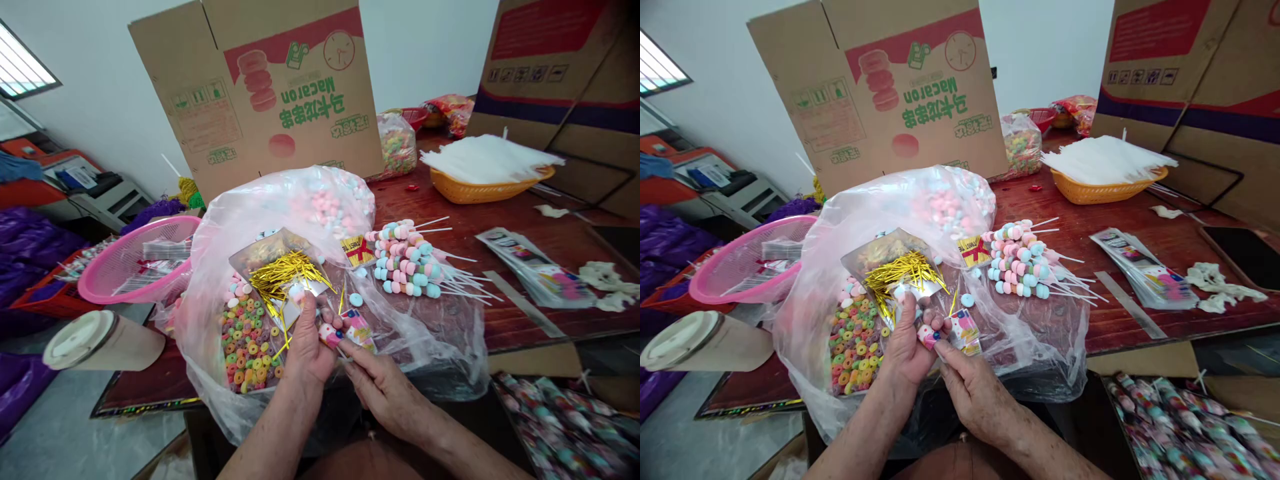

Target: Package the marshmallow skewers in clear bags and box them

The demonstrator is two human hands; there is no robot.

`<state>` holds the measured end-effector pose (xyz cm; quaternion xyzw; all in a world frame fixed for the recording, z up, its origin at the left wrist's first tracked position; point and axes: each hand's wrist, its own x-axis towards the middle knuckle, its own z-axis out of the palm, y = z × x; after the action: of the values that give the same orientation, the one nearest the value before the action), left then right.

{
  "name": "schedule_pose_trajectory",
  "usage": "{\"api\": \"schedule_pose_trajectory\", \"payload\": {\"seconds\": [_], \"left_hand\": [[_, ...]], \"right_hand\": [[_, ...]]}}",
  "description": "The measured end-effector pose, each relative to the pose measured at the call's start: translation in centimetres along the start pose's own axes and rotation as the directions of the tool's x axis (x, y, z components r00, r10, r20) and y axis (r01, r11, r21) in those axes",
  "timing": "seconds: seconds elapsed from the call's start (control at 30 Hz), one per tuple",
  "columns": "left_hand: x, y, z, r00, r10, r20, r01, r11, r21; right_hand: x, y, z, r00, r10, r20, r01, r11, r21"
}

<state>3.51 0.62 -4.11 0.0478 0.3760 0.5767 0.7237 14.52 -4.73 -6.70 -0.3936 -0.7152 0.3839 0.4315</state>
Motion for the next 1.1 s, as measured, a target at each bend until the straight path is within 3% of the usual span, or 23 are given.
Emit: {"api": "schedule_pose_trajectory", "payload": {"seconds": [0.1, 0.2, 0.3, 0.4, 0.53, 0.6, 0.67, 0.73, 0.83, 0.97, 1.03, 1.1], "left_hand": [[-0.1, -1.1, -0.5, 1.000, -0.015, -0.005, 0.015, 0.998, 0.060], [-0.1, -1.3, -0.9, 1.000, -0.018, -0.010, 0.019, 0.993, 0.115], [-0.4, -1.0, -1.1, 0.998, -0.047, 0.031, 0.043, 0.991, 0.128], [-1.0, -1.5, -1.1, 0.998, -0.040, 0.051, 0.031, 0.985, 0.168], [-2.1, -2.9, -1.5, 0.986, -0.030, 0.164, -0.042, 0.906, 0.422], [-2.4, -3.0, -1.9, 0.970, 0.042, 0.238, -0.185, 0.761, 0.622], [-2.6, -2.6, -2.4, 0.940, 0.174, 0.293, -0.340, 0.505, 0.793], [-2.5, -2.1, -2.8, 0.899, 0.298, 0.322, -0.399, 0.251, 0.882], [-2.3, -1.2, -3.1, 0.830, 0.374, 0.414, -0.434, -0.034, 0.900], [-2.1, -0.5, -3.3, 0.653, 0.364, 0.664, -0.471, -0.492, 0.732], [-2.0, -0.4, -3.4, 0.607, 0.364, 0.706, -0.433, -0.593, 0.678], [-2.0, -0.4, -3.7, 0.606, 0.328, 0.724, -0.450, -0.609, 0.653]], "right_hand": [[0.1, 0.7, 0.9, 1.000, -0.009, 0.009, 0.009, 0.997, -0.070], [-0.4, 1.7, 1.7, 0.999, -0.033, 0.019, 0.038, 0.954, -0.297], [-1.1, 2.3, 2.0, 0.981, -0.187, -0.053, 0.136, 0.855, -0.500], [-1.3, 2.4, 1.8, 0.941, -0.298, -0.163, 0.155, 0.805, -0.573], [-0.9, 2.2, 1.1, 0.941, -0.257, -0.221, 0.086, 0.812, -0.577], [-0.7, 2.2, 0.7, 0.946, -0.231, -0.228, 0.069, 0.829, -0.556], [-0.7, 2.3, 0.4, 0.945, -0.222, -0.238, 0.057, 0.832, -0.552], [-0.8, 2.4, 0.2, 0.942, -0.233, -0.243, 0.055, 0.819, -0.572], [-0.8, 2.5, 0.3, 0.935, -0.282, -0.215, 0.094, 0.782, -0.616], [-0.8, 2.1, 0.4, 0.925, -0.349, -0.151, 0.167, 0.730, -0.662], [-0.8, 1.9, 0.4, 0.924, -0.357, -0.139, 0.175, 0.716, -0.676], [-0.8, 1.8, 0.4, 0.924, -0.359, -0.132, 0.178, 0.709, -0.682]]}}
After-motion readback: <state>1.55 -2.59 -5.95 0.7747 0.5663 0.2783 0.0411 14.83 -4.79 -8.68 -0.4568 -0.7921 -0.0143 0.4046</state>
